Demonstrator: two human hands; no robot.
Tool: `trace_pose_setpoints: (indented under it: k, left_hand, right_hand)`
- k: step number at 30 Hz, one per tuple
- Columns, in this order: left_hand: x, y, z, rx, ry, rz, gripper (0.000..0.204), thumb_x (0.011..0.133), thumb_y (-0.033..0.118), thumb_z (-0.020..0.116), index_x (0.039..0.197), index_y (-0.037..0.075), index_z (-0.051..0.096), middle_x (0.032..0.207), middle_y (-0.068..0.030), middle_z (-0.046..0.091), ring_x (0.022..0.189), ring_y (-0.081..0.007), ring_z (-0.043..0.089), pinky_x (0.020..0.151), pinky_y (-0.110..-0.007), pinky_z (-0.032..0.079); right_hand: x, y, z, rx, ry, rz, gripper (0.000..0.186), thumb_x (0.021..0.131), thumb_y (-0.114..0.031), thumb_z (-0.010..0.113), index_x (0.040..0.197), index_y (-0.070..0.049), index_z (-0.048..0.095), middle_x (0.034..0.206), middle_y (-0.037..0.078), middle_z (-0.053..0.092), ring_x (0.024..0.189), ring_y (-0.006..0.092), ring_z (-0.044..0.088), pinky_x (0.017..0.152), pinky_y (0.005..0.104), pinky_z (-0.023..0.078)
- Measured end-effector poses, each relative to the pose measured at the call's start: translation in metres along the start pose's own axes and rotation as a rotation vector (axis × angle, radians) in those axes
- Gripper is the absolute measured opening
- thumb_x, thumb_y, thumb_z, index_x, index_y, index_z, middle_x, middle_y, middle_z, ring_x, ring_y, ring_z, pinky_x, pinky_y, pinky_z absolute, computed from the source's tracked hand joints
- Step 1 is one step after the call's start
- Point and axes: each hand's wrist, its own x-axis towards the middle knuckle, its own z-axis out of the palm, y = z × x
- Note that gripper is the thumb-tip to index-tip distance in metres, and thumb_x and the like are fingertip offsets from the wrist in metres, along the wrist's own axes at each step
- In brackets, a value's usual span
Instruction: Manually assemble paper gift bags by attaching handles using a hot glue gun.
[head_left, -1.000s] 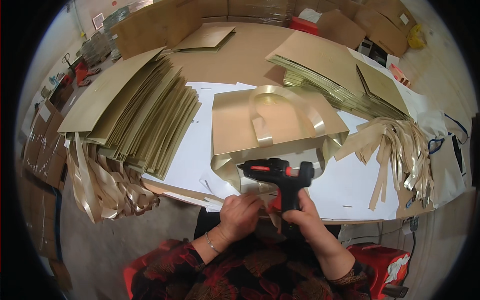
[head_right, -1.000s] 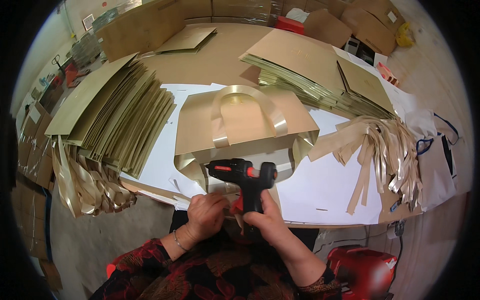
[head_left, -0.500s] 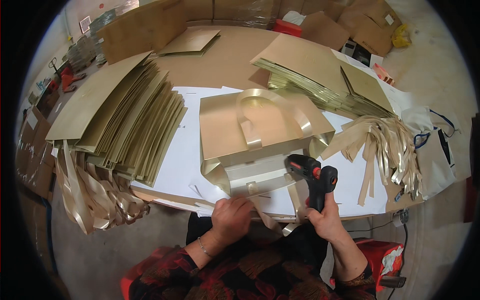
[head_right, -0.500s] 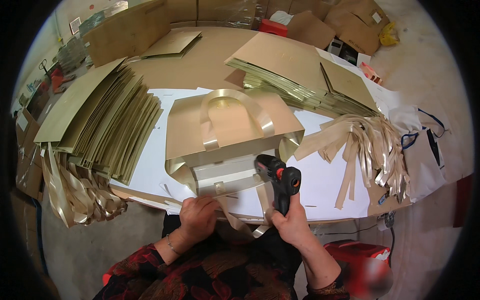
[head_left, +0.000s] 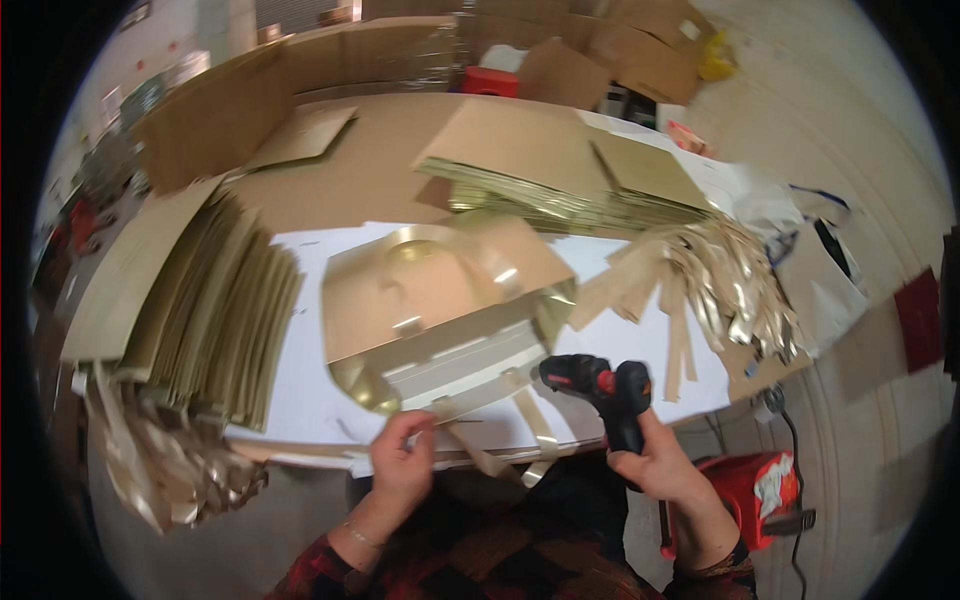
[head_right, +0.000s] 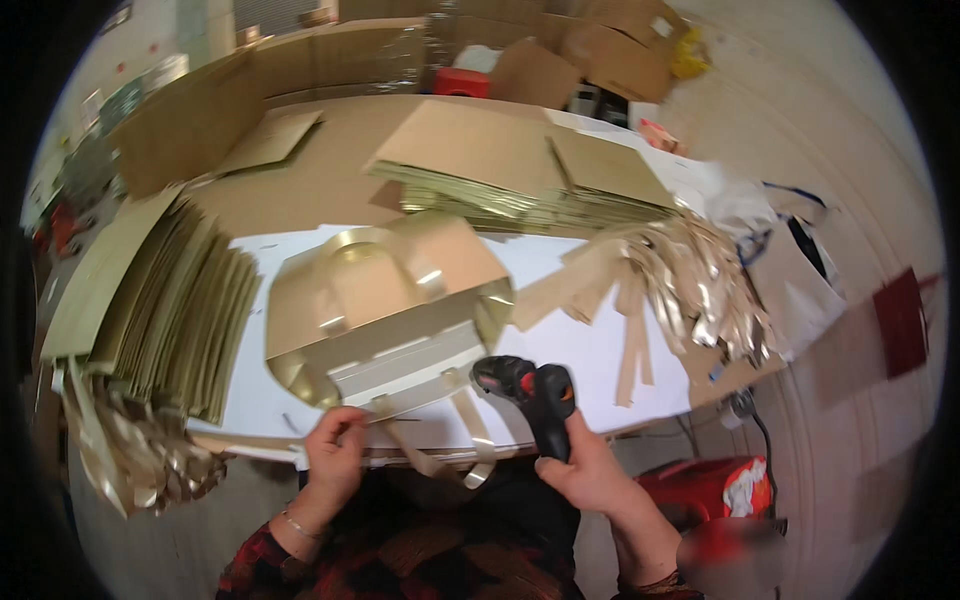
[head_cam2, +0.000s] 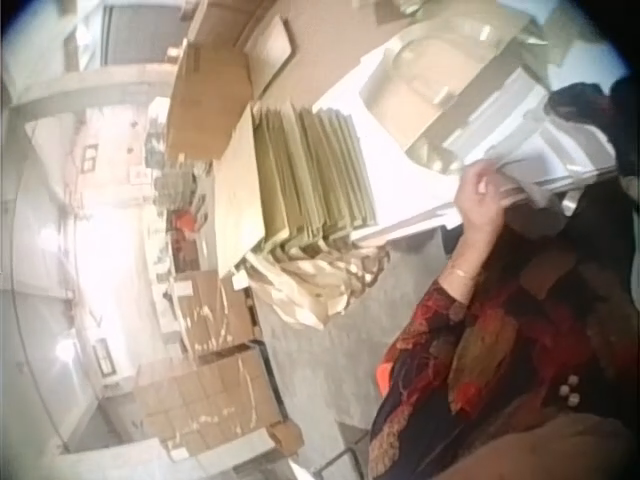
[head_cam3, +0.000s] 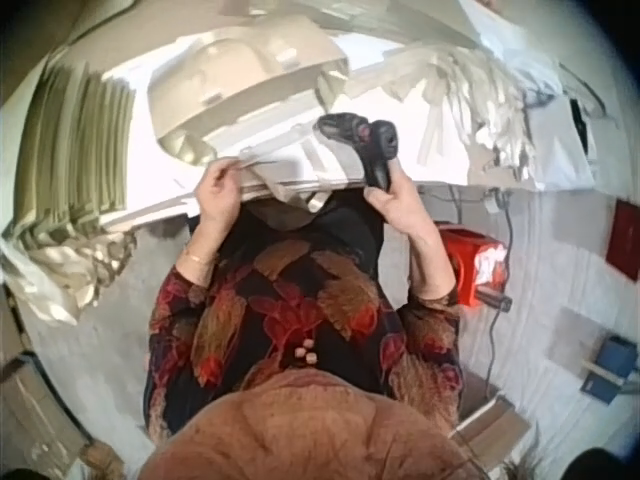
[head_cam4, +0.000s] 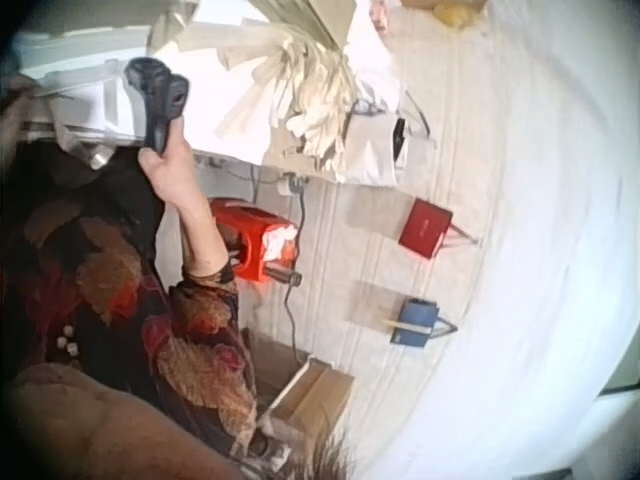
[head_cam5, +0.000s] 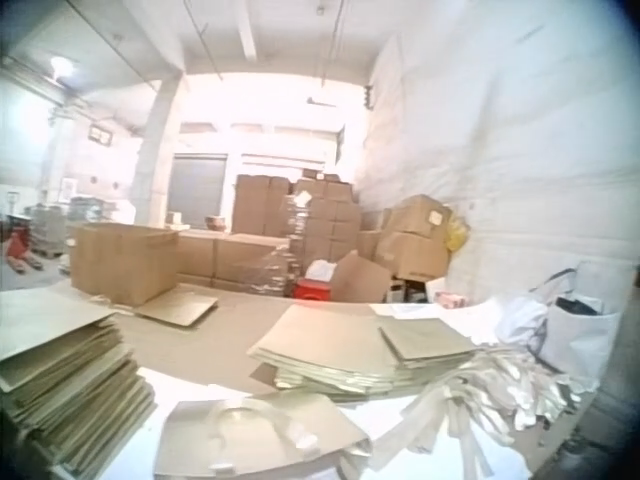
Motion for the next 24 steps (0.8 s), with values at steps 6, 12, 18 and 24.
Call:
trace_pose_setpoints:
  k: [6, 12, 18, 24]
  left_hand:
    - [0.036, 0.011, -0.025, -0.553, 0.129, -0.280, 0.011, 0.088, 0.007, 0.057, 0.098, 0.004, 0.058, 0.076, -0.0064, 0.061, 0.069, -0.0149, 0.059, 0.064, -0.028, 0.051]
    - [0.055, -0.007, -0.021, -0.331, 0.060, -0.201, 0.010, 0.089, 0.001, 0.054, 0.097, 0.003, 0.060, 0.093, -0.0068, 0.063, 0.088, -0.0151, 0.059, 0.081, -0.028, 0.048]
    - [0.075, -0.006, 0.017, 0.862, -0.289, 0.380, 0.022, 0.080, 0.008, 0.059, 0.101, 0.008, 0.066, 0.098, -0.0152, 0.063, 0.097, -0.0360, 0.059, 0.084, -0.046, 0.048]
    - [0.101, 0.035, 0.032, 1.098, -0.535, 0.065, 0.026, 0.090, 0.025, 0.052, 0.104, 0.008, 0.065, 0.097, -0.0124, 0.064, 0.096, -0.0323, 0.062, 0.081, -0.045, 0.052]
  right_hand:
    - [-0.025, 0.031, -0.084, 0.132, 0.709, -0.065, 0.051, 0.070, -0.003, 0.064, 0.119, -0.005, 0.050, 0.087, 0.003, 0.058, 0.076, 0.0126, 0.056, 0.067, 0.0268, 0.046]
    - [-0.044, 0.159, -0.223, -0.121, 1.272, 0.214, 0.076, 0.070, -0.007, 0.061, 0.141, 0.002, 0.036, 0.091, 0.011, 0.059, 0.074, 0.0197, 0.057, 0.067, 0.0327, 0.048]
    - [-0.067, 0.312, -0.358, -0.303, 1.161, 0.579, 0.038, 0.064, -0.013, 0.066, 0.098, 0.004, 0.061, 0.086, 0.015, 0.063, 0.060, 0.0275, 0.060, 0.054, 0.0423, 0.050]
    - [-0.011, 0.299, -0.359, -0.754, 1.292, 0.309, 0.043, 0.078, -0.019, 0.063, 0.109, 0.011, 0.059, 0.095, 0.020, 0.067, 0.082, 0.0290, 0.066, 0.072, 0.0397, 0.052]
